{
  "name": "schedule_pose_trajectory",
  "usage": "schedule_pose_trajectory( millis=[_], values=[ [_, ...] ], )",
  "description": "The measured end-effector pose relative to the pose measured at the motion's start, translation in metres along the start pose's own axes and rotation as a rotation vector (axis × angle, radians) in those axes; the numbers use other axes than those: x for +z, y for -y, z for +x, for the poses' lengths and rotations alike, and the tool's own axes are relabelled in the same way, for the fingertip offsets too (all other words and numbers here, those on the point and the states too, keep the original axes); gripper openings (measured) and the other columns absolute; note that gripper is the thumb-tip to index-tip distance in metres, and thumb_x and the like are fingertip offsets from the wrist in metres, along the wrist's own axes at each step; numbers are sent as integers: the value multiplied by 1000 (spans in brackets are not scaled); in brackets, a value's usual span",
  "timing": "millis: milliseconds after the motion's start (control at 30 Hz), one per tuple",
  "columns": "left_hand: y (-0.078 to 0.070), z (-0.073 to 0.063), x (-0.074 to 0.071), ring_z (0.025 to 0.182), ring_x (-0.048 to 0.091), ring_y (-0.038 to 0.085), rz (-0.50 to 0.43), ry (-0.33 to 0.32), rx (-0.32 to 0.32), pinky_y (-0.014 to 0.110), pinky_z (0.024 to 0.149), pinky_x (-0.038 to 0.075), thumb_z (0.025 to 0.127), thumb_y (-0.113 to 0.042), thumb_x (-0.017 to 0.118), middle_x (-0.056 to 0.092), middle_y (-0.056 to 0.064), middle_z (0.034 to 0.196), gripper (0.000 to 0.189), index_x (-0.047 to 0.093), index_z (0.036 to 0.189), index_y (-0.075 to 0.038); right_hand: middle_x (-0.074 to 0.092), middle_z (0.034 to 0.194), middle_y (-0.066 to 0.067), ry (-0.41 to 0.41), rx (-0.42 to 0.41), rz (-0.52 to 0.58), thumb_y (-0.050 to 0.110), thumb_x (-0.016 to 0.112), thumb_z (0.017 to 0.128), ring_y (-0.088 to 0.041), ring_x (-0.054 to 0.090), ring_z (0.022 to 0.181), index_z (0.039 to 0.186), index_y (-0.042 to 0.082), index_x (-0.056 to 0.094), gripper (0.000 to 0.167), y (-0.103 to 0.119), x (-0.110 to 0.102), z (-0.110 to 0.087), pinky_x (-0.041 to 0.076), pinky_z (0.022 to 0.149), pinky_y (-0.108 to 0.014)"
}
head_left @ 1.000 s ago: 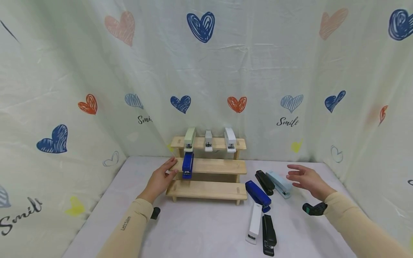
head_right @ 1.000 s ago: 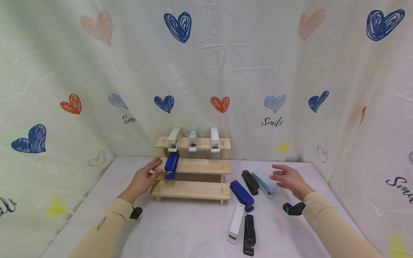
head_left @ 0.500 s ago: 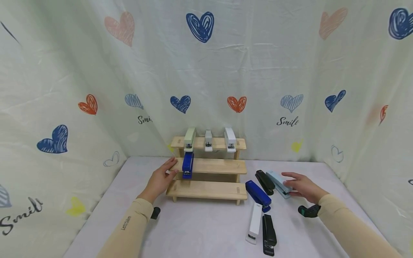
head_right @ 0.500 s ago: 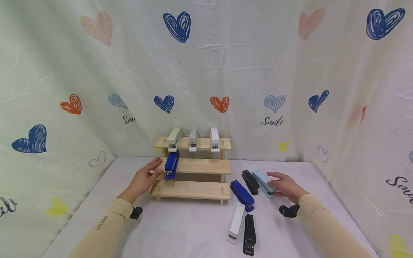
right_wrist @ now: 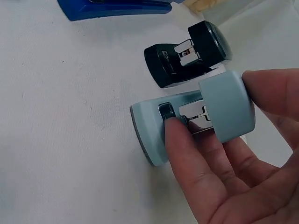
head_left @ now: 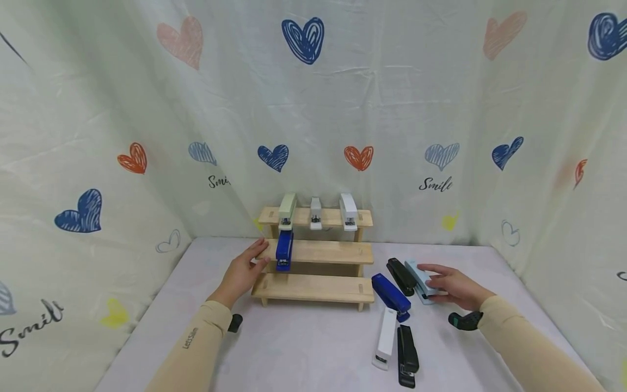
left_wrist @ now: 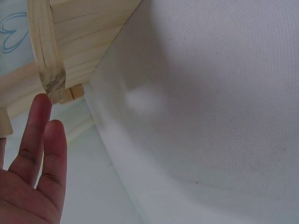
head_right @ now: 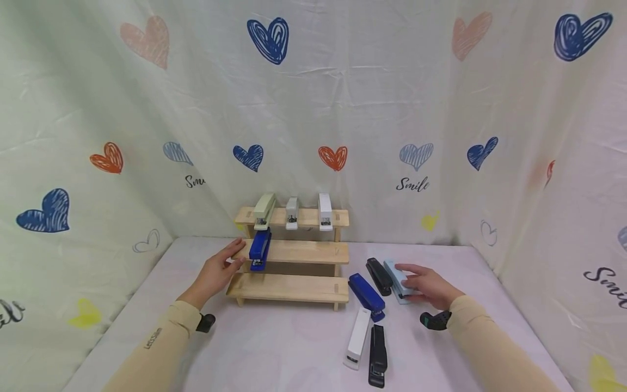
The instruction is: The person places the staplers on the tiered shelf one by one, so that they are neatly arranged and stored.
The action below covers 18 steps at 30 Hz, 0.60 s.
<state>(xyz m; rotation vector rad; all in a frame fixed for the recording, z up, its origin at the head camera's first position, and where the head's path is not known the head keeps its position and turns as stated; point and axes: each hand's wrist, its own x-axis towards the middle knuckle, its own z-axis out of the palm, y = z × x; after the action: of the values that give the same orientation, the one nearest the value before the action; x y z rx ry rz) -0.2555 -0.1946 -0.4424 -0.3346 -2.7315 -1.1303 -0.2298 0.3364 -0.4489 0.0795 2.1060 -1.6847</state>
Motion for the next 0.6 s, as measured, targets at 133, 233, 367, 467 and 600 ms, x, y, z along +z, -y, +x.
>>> schedule_pose_trajectory(
  millis=[133,233,367,467,600],
  values=[
    [1,0,0,108,63,30,6,12,-12,44,91,52,103,-23,60,35,3,159,50,48,149,-7,15,152,-31,9,13,80,5,55,101,-41,41,122,155,5,34,58,-5,-2,3,52,95,-49],
    [0,0,0,108,63,29,6,15,-12,44,91,52,103,-23,59,35,2,159,50,48,149,-7,14,152,-30,18,9,111,5,55,101,-39,41,120,155,5,34,58,-8,-3,4,52,94,-47],
    [0,0,1,108,63,29,1,13,-8,44,91,52,103,-22,59,35,3,159,50,48,149,-7,14,151,-30,9,7,134,4,54,101,-37,45,116,155,5,34,57,-9,-5,3,53,94,-45],
    [1,1,1,110,62,29,-3,15,-7,43,91,52,103,-21,59,35,3,159,50,48,149,-7,13,151,-30,-7,1,148,4,52,102,-37,47,115,155,4,32,57,-9,-6,0,52,94,-46],
    [1,0,0,111,62,29,-11,17,-11,43,91,52,103,-21,59,34,2,159,50,47,149,-7,9,154,-29,-30,-9,161,4,50,103,-40,40,122,156,2,29,57,-7,-9,-6,51,96,-48]
  ],
)
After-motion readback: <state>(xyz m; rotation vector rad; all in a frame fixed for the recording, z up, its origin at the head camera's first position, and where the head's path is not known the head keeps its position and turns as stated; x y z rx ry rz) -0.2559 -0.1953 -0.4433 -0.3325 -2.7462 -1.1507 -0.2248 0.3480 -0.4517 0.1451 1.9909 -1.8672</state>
